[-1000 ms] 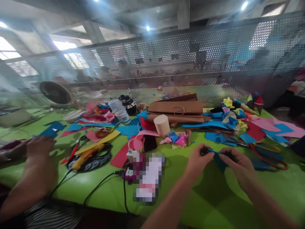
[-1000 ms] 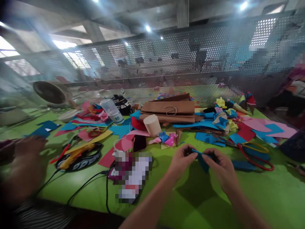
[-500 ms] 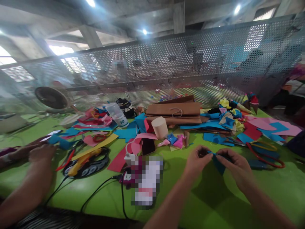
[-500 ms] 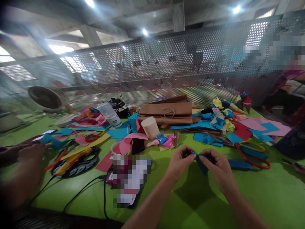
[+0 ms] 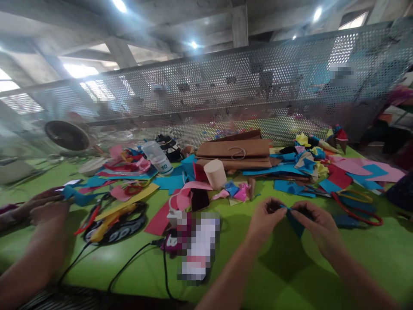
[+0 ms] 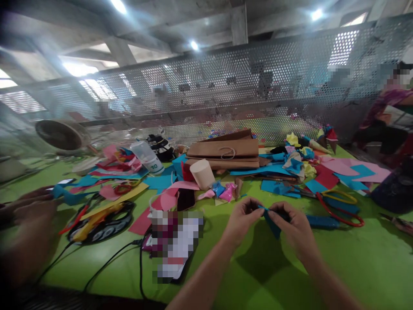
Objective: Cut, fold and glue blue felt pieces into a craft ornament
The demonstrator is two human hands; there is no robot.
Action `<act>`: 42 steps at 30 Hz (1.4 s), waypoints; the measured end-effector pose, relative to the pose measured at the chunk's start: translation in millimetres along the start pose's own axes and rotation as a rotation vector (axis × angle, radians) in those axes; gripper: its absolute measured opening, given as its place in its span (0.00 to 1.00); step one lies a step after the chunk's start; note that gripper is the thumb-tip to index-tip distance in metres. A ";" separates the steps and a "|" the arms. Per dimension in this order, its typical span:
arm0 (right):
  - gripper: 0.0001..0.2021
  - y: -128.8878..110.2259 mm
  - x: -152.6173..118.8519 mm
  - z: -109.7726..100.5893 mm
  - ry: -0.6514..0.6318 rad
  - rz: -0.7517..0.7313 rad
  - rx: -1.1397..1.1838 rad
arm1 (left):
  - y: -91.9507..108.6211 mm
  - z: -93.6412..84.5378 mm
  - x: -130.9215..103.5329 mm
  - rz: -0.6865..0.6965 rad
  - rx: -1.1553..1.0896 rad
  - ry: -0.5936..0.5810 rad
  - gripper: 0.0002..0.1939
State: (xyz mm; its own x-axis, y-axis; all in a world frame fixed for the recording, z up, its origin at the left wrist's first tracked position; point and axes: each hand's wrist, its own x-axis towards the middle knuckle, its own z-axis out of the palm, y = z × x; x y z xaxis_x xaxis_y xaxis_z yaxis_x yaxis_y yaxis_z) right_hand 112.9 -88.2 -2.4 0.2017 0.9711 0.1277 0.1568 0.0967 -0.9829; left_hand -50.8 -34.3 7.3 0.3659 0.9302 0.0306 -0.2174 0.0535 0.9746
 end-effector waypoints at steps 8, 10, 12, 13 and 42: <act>0.15 -1.7 1.8 -1.8 0.018 0.009 -0.013 | -0.6 -3.4 3.1 0.017 -0.032 0.049 0.15; 0.15 -1.0 1.2 -2.4 0.022 0.001 -0.008 | -1.9 -4.1 3.7 0.021 -0.020 0.041 0.14; 0.15 0.3 0.5 -3.0 0.037 0.004 0.003 | -2.7 -4.6 4.0 0.028 -0.013 0.047 0.14; 0.15 1.0 0.2 -3.3 0.047 0.008 0.008 | -2.7 -4.8 4.1 0.032 -0.013 0.054 0.14; 0.16 -2.9 0.1 -6.8 0.124 0.014 0.000 | 2.9 -3.9 2.7 0.026 -0.036 0.091 0.15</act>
State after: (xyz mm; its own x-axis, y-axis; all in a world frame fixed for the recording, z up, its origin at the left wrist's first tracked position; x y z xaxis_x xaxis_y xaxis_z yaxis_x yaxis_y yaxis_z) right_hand 119.0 -89.8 1.3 0.3221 0.9379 0.1292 0.1530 0.0831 -0.9847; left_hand -54.0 -30.2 9.3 0.2765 0.9604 0.0337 -0.2590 0.0408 0.9650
